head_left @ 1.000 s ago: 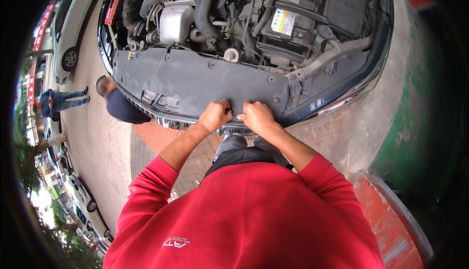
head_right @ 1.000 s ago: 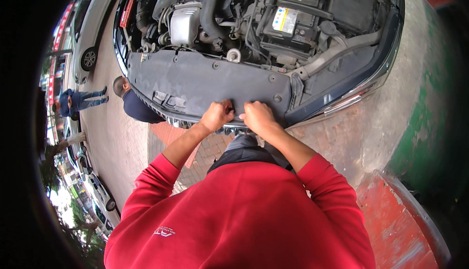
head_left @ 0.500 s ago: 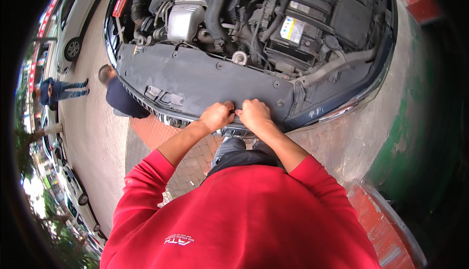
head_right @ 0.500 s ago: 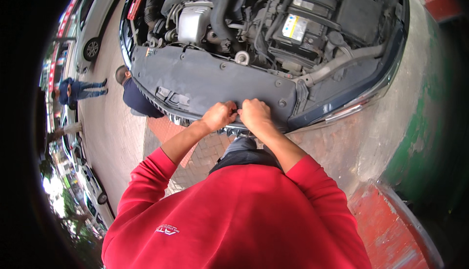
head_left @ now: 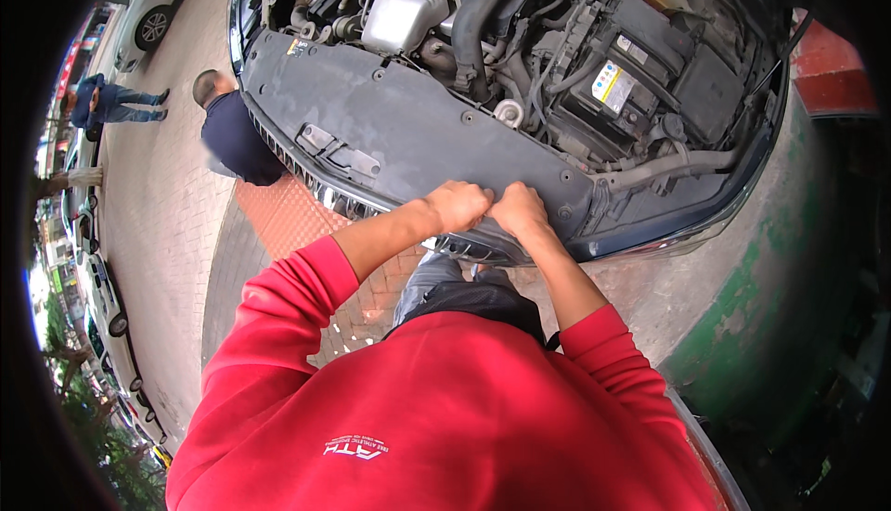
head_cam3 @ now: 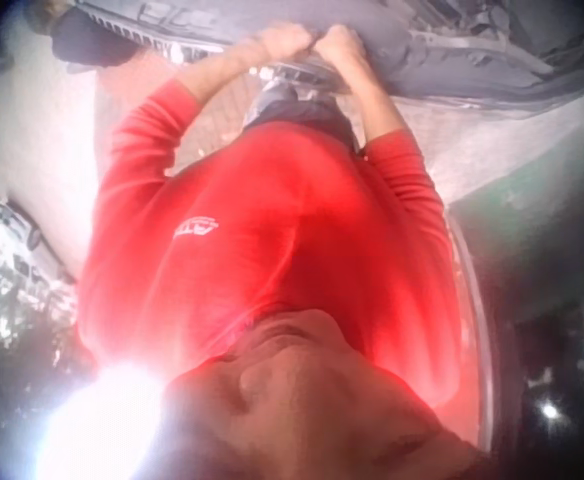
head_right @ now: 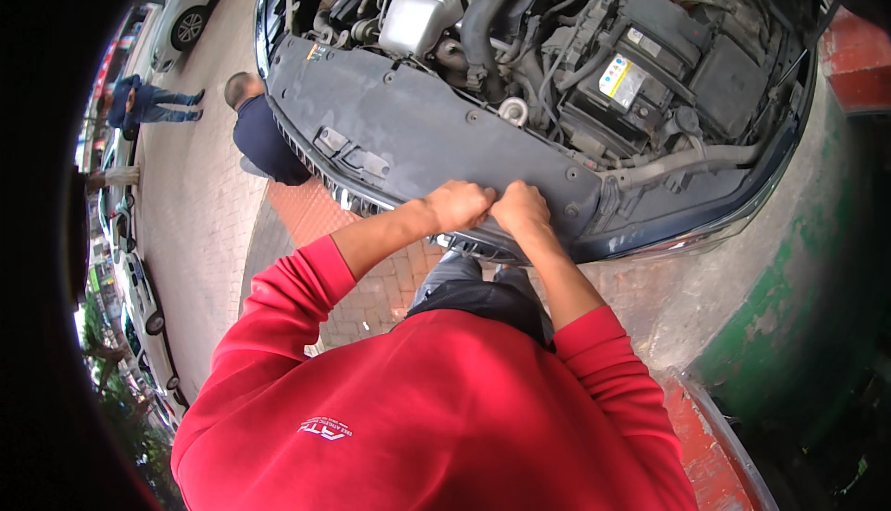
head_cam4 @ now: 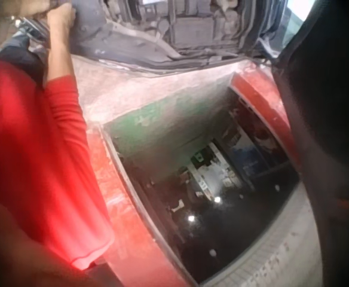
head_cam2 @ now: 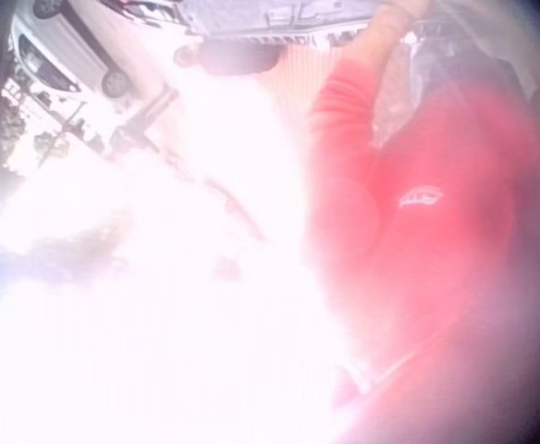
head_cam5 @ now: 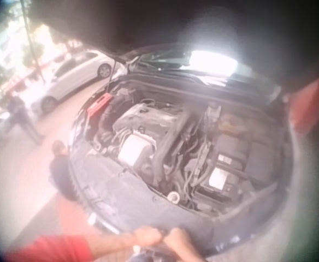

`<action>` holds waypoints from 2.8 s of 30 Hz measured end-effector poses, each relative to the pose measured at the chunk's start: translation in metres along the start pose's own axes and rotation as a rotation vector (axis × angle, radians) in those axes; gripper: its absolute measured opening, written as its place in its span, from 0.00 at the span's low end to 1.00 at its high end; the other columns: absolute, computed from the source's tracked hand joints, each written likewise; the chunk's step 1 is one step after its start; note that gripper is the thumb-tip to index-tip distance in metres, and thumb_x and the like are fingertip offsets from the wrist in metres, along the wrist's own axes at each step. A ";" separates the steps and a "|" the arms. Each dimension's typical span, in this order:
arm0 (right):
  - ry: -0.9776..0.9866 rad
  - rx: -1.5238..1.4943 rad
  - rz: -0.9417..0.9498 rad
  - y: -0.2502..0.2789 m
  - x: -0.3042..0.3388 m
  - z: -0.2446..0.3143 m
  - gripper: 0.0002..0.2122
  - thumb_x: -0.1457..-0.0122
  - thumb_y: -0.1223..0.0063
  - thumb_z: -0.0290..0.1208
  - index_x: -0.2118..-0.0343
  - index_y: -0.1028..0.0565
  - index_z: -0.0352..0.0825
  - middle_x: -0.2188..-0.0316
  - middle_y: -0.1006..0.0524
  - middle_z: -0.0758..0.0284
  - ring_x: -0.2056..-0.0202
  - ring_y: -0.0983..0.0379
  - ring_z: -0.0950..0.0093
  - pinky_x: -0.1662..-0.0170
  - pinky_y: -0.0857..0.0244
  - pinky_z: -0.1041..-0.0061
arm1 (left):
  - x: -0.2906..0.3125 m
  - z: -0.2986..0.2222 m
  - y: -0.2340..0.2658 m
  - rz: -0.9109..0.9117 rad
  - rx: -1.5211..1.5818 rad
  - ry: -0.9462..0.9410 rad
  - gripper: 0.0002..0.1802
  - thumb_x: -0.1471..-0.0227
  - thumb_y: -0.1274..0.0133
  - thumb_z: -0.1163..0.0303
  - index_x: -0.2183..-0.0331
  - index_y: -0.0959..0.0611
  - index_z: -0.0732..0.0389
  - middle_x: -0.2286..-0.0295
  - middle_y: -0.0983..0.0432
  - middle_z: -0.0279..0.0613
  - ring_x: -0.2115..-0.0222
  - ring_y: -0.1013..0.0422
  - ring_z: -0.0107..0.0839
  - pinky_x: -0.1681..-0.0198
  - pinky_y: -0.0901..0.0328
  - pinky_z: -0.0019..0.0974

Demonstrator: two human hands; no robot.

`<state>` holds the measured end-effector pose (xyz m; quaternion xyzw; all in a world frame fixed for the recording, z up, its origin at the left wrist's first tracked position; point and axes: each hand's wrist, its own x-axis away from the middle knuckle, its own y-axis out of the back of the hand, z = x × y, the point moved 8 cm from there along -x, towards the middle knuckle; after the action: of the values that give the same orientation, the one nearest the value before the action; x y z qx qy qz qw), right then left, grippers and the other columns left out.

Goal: The person installs a front bumper cover on a car with the hood open. They align the cover, insert fasteners by hand, and tighten them with a socket wrench. A coworker works nearby on the wheel area.

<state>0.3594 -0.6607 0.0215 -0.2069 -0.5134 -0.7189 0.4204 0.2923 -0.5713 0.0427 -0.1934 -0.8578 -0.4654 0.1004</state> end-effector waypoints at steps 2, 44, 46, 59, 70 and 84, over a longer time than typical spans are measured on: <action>-0.002 0.010 -0.022 0.000 0.000 0.001 0.22 0.51 0.31 0.41 0.60 0.18 0.25 0.56 0.20 0.43 0.52 0.22 0.49 0.49 0.27 0.57 | -0.002 -0.003 0.003 0.027 -0.013 -0.099 0.09 0.49 0.46 0.68 0.67 0.21 0.62 0.73 0.19 0.54 0.68 0.22 0.57 0.65 0.28 0.54; 0.267 -0.874 -0.167 -0.016 0.065 -0.112 0.13 0.39 0.40 0.36 0.68 0.20 0.27 0.79 0.22 0.59 0.77 0.24 0.66 0.72 0.33 0.71 | -0.013 -0.004 0.021 0.082 -0.341 0.509 0.18 0.56 0.32 0.51 0.68 0.11 0.53 0.66 0.16 0.47 0.62 0.19 0.48 0.59 0.25 0.48; 0.074 -1.308 0.136 -0.036 0.064 -0.125 0.12 0.38 0.41 0.35 0.67 0.21 0.28 0.83 0.26 0.68 0.82 0.31 0.75 0.78 0.40 0.78 | -0.018 -0.003 0.026 0.103 -0.416 0.494 0.22 0.58 0.31 0.48 0.67 0.11 0.55 0.65 0.16 0.48 0.62 0.20 0.49 0.58 0.26 0.48; 0.169 -1.984 0.629 -0.044 0.068 -0.114 0.15 0.36 0.55 0.28 0.48 0.27 0.30 0.60 0.21 0.58 0.61 0.25 0.67 0.63 0.35 0.73 | -0.031 -0.069 0.029 -0.097 -0.311 0.214 0.09 0.51 0.38 0.67 0.65 0.15 0.56 0.66 0.18 0.46 0.65 0.20 0.48 0.63 0.25 0.47; 0.169 -2.083 0.734 -0.062 0.059 -0.103 0.18 0.26 0.63 0.45 0.50 0.26 0.39 0.64 0.24 0.69 0.66 0.31 0.73 0.63 0.36 0.72 | -0.008 -0.146 0.008 -0.374 0.017 -0.231 0.14 0.60 0.31 0.66 0.66 0.12 0.53 0.62 0.23 0.33 0.60 0.28 0.40 0.54 0.32 0.42; 0.267 -1.735 0.732 -0.033 0.089 -0.085 0.14 0.28 0.54 0.40 0.59 0.26 0.32 0.71 0.27 0.67 0.79 0.37 0.82 0.79 0.45 0.85 | 0.013 -0.081 -0.009 -0.336 0.924 0.015 0.13 0.50 0.34 0.72 0.61 0.12 0.63 0.56 0.23 0.44 0.55 0.27 0.38 0.49 0.32 0.38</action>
<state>0.2940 -0.7693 0.0353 -0.5112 0.3486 -0.6906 0.3743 0.2764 -0.6402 0.0845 0.0158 -0.9932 -0.0474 0.1053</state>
